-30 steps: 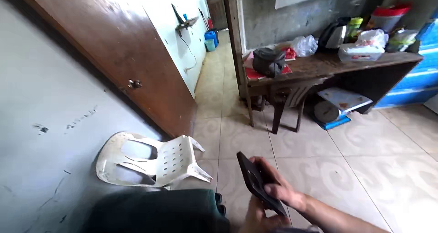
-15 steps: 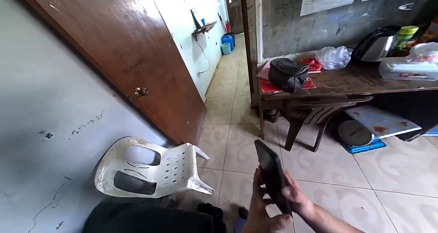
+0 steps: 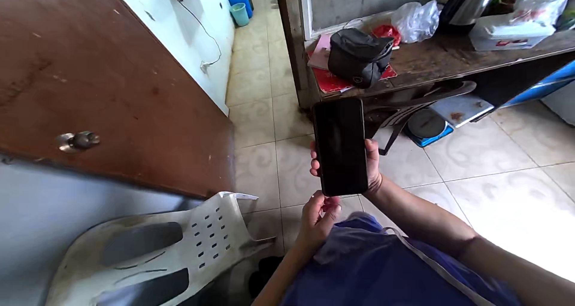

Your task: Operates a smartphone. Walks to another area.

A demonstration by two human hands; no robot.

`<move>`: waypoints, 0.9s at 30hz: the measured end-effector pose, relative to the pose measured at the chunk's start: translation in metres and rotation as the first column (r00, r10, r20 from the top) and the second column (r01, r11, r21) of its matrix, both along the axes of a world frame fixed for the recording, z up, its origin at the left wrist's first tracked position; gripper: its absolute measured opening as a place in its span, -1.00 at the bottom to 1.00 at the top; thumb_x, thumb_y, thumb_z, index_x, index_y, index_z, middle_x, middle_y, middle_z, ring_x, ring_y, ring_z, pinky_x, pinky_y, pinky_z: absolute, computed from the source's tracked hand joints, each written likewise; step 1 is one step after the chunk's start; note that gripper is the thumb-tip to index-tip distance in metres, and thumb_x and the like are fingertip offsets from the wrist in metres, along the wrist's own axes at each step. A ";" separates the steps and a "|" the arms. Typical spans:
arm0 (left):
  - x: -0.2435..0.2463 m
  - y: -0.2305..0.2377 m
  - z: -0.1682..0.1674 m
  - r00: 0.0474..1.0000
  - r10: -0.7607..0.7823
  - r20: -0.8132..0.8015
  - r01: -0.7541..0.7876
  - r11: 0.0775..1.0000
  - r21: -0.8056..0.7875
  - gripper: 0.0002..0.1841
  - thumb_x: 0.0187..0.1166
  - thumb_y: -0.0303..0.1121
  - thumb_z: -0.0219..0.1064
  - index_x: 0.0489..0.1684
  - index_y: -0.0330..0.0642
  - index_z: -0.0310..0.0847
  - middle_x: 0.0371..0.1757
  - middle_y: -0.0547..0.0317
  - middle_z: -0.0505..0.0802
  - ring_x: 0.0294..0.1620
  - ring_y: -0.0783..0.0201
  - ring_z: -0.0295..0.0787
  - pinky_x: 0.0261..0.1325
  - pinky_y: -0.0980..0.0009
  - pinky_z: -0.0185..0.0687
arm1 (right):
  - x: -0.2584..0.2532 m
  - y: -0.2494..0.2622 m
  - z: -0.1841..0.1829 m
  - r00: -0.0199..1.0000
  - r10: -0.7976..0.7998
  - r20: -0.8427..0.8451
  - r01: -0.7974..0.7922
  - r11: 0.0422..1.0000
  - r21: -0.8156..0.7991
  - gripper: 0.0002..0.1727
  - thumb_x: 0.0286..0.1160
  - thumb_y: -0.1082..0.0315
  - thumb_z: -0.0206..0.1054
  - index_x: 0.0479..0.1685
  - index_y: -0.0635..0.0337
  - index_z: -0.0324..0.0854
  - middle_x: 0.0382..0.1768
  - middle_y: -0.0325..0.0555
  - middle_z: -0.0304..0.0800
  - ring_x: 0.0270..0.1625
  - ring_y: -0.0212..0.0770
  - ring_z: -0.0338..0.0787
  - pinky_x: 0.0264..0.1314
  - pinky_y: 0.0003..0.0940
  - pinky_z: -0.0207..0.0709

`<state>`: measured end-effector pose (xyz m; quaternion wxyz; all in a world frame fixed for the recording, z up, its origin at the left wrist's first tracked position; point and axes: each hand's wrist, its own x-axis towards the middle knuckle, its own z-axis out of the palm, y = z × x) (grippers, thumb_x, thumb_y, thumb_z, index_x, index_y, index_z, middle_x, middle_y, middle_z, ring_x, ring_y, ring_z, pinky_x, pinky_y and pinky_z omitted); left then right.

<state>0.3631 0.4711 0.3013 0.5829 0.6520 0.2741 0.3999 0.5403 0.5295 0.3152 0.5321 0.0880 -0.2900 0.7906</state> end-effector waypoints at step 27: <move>0.042 0.318 0.000 0.965 0.108 0.238 -0.012 0.929 -0.370 -0.43 0.33 -0.71 0.29 0.36 -0.26 0.21 0.03 0.44 0.86 -0.04 0.49 0.86 0.12 0.45 0.80 | 0.052 0.349 -0.045 0.954 0.286 0.092 -0.288 0.958 0.012 -0.59 0.74 0.06 0.14 0.44 -0.13 0.63 0.15 -0.20 0.89 0.13 -0.30 0.89 0.15 -0.34 0.79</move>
